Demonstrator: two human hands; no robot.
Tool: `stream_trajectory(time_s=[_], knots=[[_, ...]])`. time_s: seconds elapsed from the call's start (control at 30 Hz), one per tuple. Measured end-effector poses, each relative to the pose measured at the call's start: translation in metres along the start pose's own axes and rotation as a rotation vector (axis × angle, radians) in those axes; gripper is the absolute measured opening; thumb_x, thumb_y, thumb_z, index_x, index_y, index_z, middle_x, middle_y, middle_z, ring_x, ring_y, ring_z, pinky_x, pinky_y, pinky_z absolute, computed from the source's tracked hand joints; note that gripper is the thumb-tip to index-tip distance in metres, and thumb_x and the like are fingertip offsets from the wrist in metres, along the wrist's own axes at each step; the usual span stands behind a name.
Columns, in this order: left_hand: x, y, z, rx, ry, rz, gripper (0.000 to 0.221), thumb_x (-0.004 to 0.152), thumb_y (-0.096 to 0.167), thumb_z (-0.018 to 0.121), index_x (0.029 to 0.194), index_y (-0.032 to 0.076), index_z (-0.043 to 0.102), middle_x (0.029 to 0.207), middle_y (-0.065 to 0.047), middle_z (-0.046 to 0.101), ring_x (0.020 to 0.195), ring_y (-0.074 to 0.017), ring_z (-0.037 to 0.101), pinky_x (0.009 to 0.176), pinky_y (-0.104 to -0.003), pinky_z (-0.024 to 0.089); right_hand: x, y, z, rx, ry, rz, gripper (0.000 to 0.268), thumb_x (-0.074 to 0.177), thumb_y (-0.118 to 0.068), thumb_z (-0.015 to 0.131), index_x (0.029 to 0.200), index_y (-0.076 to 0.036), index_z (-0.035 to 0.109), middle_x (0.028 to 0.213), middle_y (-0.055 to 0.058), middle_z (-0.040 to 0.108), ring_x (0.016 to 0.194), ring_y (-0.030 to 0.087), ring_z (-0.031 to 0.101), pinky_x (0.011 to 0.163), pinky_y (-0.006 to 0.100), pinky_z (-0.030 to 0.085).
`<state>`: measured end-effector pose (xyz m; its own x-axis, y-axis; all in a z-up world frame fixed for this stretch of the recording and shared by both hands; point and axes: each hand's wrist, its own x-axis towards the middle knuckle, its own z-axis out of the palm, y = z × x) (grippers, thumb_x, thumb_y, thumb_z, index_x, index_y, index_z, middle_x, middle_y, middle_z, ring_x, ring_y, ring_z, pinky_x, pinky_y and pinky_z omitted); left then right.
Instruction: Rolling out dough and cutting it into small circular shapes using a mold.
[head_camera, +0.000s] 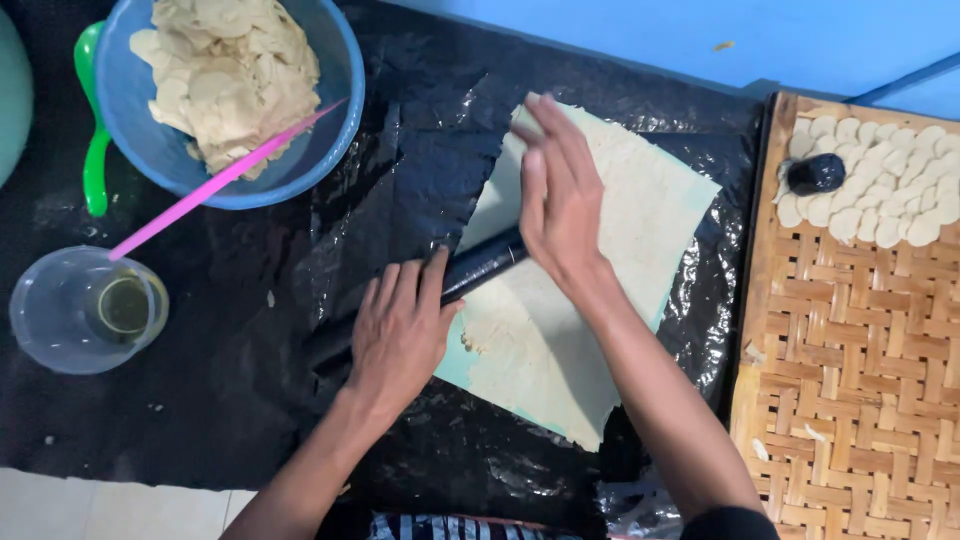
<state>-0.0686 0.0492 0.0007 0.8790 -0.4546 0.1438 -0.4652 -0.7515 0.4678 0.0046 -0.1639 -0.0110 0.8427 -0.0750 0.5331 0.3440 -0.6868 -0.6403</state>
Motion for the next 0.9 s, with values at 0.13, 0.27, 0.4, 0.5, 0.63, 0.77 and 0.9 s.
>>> stream_trajectory(time_s=[0.13, 0.27, 0.4, 0.5, 0.63, 0.77, 0.9], knots=[[-0.013, 0.013, 0.002, -0.023, -0.01, -0.032, 0.056, 0.089, 0.025, 0.073, 0.135, -0.003, 0.056, 0.113, -0.016, 0.061, 0.106, -0.0346, 0.057, 0.089, -0.047, 0.047, -0.037, -0.022, -0.042, -0.112, -0.3, -0.083, 0.03, 0.107, -0.014, 0.055, 0.126, 0.004, 0.069, 0.14, 0.021, 0.064, 0.141, 0.037, 0.056, 0.117, 0.047, 0.048], [-0.028, 0.018, 0.019, 0.003, -0.051, -0.036, 0.054, 0.09, 0.022, 0.07, 0.135, -0.003, 0.055, 0.117, -0.017, 0.061, 0.108, -0.0342, 0.056, 0.09, -0.049, 0.045, -0.07, -0.014, -0.051, -0.262, -0.495, -0.181, 0.037, 0.102, -0.022, 0.06, 0.132, 0.0, 0.065, 0.145, 0.017, 0.06, 0.143, 0.035, 0.052, 0.12, 0.05, 0.041], [-0.027, 0.016, 0.031, 0.128, -0.057, -0.06, 0.064, 0.091, 0.025, 0.066, 0.144, -0.009, 0.048, 0.148, -0.026, 0.05, 0.132, -0.0382, 0.049, 0.105, -0.054, 0.039, -0.075, -0.011, -0.04, -0.302, -0.664, -0.152, 0.054, 0.102, -0.025, 0.059, 0.147, 0.002, 0.052, 0.156, 0.017, 0.051, 0.15, 0.034, 0.042, 0.124, 0.05, 0.031], [-0.008, 0.009, 0.028, 0.251, -0.066, -0.115, 0.075, 0.094, 0.039, 0.06, 0.147, -0.01, 0.041, 0.158, -0.025, 0.036, 0.148, -0.0382, 0.033, 0.115, -0.066, 0.024, -0.056, -0.012, -0.024, -0.327, -0.694, -0.122, 0.058, 0.102, -0.028, 0.055, 0.152, 0.001, 0.047, 0.161, 0.016, 0.044, 0.153, 0.033, 0.033, 0.125, 0.051, 0.024], [0.016, -0.015, 0.023, 0.215, -0.095, -0.153, 0.078, 0.1, 0.047, 0.052, 0.151, -0.011, 0.036, 0.164, -0.026, 0.029, 0.154, -0.0388, 0.022, 0.12, -0.066, 0.016, -0.029, -0.01, -0.003, -0.382, -0.705, -0.119, 0.06, 0.104, -0.03, 0.051, 0.155, 0.0, 0.045, 0.164, 0.017, 0.039, 0.155, 0.034, 0.027, 0.127, 0.052, 0.019], [0.037, -0.038, 0.02, 0.16, -0.11, -0.133, 0.078, 0.103, 0.046, 0.05, 0.153, -0.012, 0.034, 0.165, -0.027, 0.026, 0.154, -0.0432, 0.021, 0.121, -0.062, 0.019, -0.003, -0.004, 0.015, -0.431, -0.724, -0.117, 0.058, 0.105, -0.03, 0.048, 0.158, -0.007, 0.042, 0.166, 0.021, 0.029, 0.156, 0.038, 0.021, 0.127, 0.053, 0.015], [0.051, -0.054, 0.019, 0.092, -0.06, -0.156, 0.077, 0.105, 0.043, 0.049, 0.153, -0.014, 0.032, 0.164, -0.032, 0.024, 0.153, -0.0479, 0.02, 0.122, -0.059, 0.022, 0.011, 0.003, 0.03, -0.429, -0.699, -0.105, 0.062, 0.104, -0.028, 0.049, 0.161, -0.007, 0.036, 0.167, 0.026, 0.022, 0.156, 0.043, 0.017, 0.127, 0.053, 0.014]])
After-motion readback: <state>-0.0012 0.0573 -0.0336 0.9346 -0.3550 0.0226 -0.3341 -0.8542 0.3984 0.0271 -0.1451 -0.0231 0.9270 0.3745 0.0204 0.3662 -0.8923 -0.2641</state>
